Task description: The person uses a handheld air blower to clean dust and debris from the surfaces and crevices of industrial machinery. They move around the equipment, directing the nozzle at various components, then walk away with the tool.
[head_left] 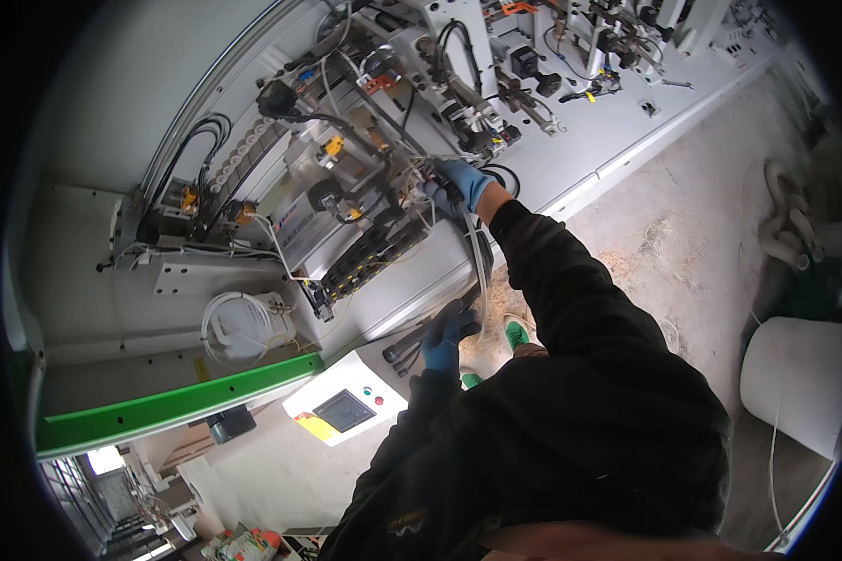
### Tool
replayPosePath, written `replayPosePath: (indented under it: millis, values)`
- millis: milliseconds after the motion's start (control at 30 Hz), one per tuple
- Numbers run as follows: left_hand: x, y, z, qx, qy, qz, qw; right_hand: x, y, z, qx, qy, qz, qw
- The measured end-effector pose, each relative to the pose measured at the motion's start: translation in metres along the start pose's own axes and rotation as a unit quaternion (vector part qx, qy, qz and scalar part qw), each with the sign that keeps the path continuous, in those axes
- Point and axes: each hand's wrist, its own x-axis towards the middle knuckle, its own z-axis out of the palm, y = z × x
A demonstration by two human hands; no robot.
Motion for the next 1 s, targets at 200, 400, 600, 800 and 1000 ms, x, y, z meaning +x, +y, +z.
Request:
replayPosePath:
  millis: [200,400,600,800,1000]
  values:
    - [-0.001,0.001,0.004,0.021,-0.022,-0.024,0.999,-0.029,0.026,-0.084,-0.051,0.164,-0.084,0.982]
    - [0.005,-0.003,0.013,0.018,-0.070,-0.029,0.997,-0.145,-0.048,-0.200,0.043,0.247,-0.243,0.937]
    - [0.010,-0.013,0.030,0.044,-0.098,-0.037,0.994,-0.224,-0.103,-0.152,-0.115,0.235,-0.217,0.940]
    - [0.004,-0.010,0.038,0.051,-0.118,-0.037,0.991,-0.240,-0.143,-0.113,-0.162,0.243,-0.252,0.923]
    - [-0.006,-0.005,0.025,0.039,-0.070,-0.044,0.996,-0.250,-0.135,-0.146,-0.097,0.206,-0.285,0.931]
